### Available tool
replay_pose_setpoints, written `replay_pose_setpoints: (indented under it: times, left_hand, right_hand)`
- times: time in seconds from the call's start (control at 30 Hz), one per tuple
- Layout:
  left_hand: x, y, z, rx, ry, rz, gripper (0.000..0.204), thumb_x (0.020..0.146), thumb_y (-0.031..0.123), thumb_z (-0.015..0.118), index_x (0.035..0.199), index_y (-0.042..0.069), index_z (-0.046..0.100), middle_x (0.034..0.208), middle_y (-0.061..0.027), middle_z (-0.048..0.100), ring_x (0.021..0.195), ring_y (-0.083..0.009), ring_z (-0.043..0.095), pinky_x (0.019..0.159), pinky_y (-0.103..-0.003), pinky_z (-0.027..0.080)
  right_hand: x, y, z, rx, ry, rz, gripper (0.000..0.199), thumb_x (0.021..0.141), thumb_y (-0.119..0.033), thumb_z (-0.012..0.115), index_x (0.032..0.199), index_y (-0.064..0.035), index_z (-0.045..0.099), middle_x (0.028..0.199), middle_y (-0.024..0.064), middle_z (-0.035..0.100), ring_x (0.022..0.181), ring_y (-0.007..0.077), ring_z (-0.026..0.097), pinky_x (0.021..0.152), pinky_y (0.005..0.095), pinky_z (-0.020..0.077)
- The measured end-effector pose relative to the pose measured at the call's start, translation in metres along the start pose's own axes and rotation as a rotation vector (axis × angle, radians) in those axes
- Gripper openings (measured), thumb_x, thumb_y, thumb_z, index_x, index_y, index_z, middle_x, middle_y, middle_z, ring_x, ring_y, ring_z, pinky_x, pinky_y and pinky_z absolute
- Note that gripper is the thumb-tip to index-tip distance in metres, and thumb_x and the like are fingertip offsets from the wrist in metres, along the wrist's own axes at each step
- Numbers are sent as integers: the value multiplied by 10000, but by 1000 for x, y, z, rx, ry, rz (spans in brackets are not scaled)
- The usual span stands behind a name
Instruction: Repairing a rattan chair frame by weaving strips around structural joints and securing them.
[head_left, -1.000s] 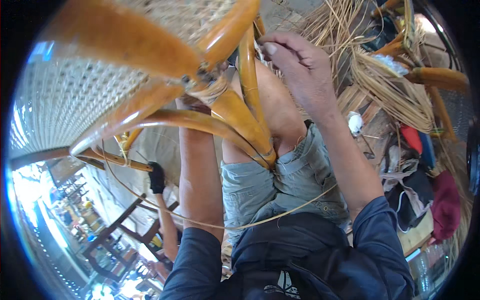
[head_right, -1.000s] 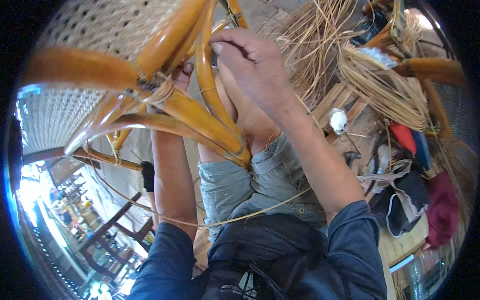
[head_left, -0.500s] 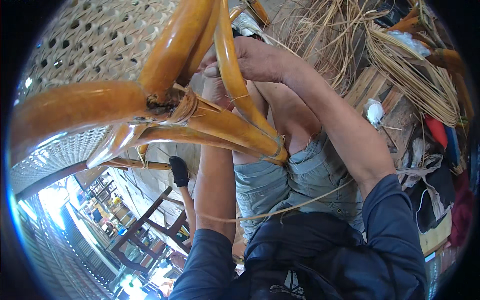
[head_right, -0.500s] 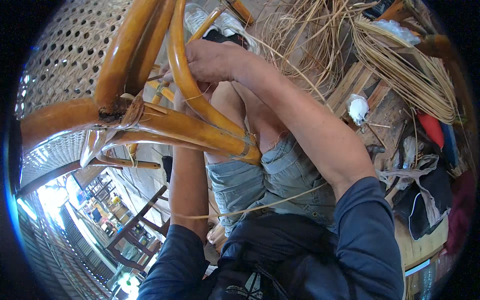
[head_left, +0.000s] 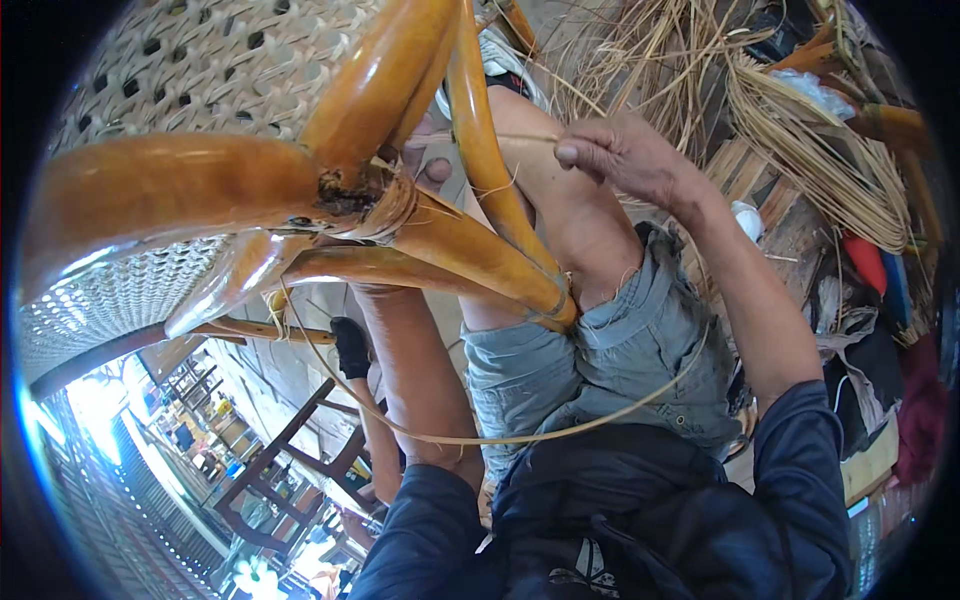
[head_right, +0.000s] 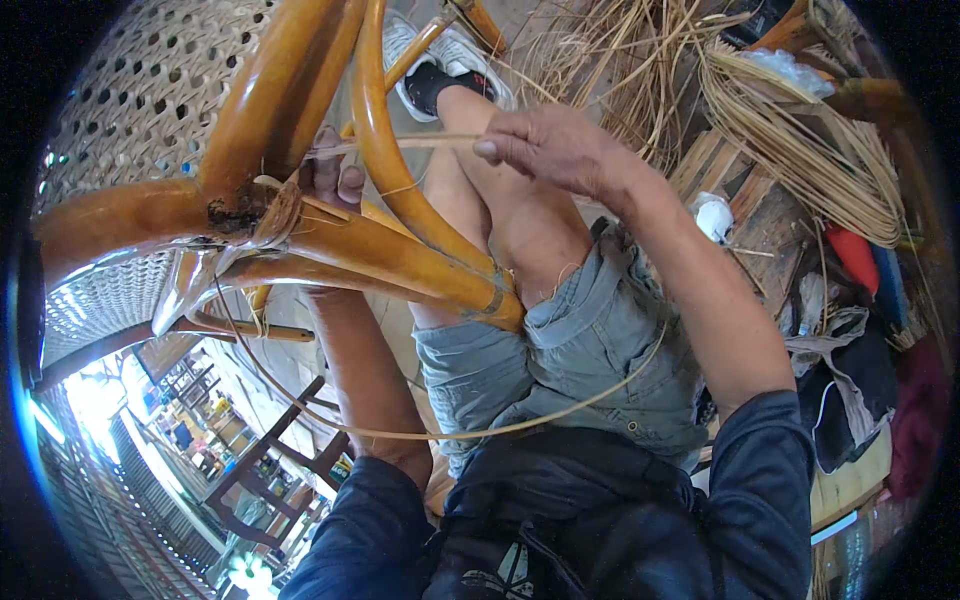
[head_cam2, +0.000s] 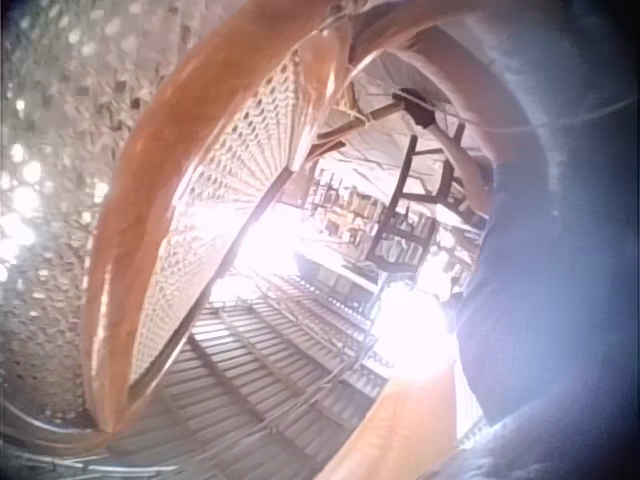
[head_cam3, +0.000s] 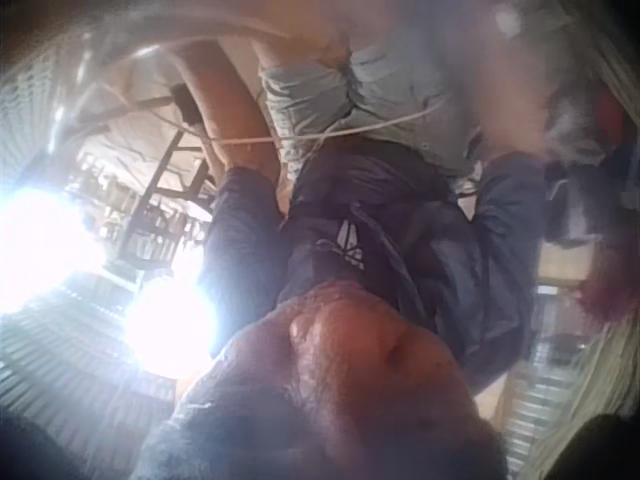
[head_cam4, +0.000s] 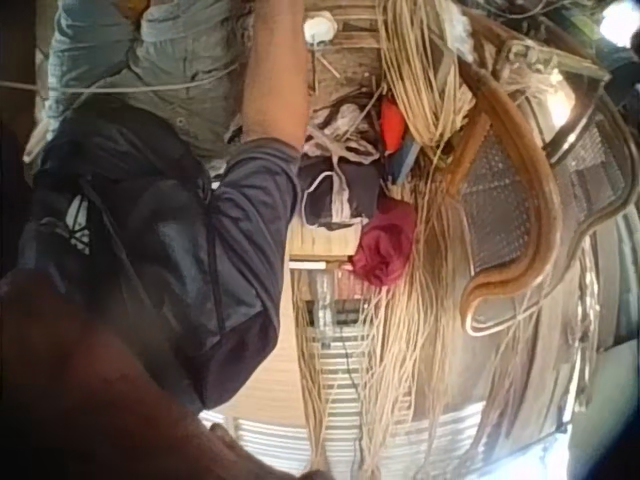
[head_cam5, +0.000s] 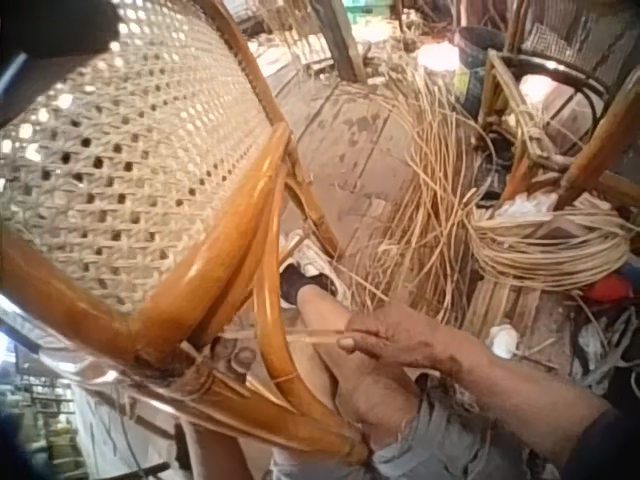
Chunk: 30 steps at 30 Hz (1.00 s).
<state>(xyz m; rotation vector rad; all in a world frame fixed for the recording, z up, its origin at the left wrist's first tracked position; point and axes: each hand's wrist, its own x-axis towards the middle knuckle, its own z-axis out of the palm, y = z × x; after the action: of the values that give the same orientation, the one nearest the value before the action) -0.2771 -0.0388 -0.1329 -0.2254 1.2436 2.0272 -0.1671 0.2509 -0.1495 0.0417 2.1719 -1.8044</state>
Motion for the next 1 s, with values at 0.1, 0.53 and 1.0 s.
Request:
replay_pose_setpoints:
  times: [0.1,0.53,1.0]
  left_hand:
    - [13,15,-7,-52,-19,29,456,846,374,584,1164,50,536,1087,-106,589,947,-244,558,788,-386,479]
    - [-4,-2,22,-269,-118,111,450,834,387,592,1129,50,546,1060,-97,601,928,-225,566,756,-360,491]
    - [-9,5,44,-406,-188,170,445,820,401,600,1090,50,557,1032,-87,614,907,-204,573,722,-332,505]
  right_hand:
    - [-4,-2,-1,12,30,109,440,912,-434,509,840,-11,611,626,29,533,602,131,522,575,284,434]
    - [-1,-54,12,58,856,15,234,872,-189,533,973,-6,638,796,116,653,769,203,640,683,312,488]
    - [-12,-110,16,-295,-144,-368,264,848,-119,498,1037,36,597,794,131,593,693,194,599,589,297,460]
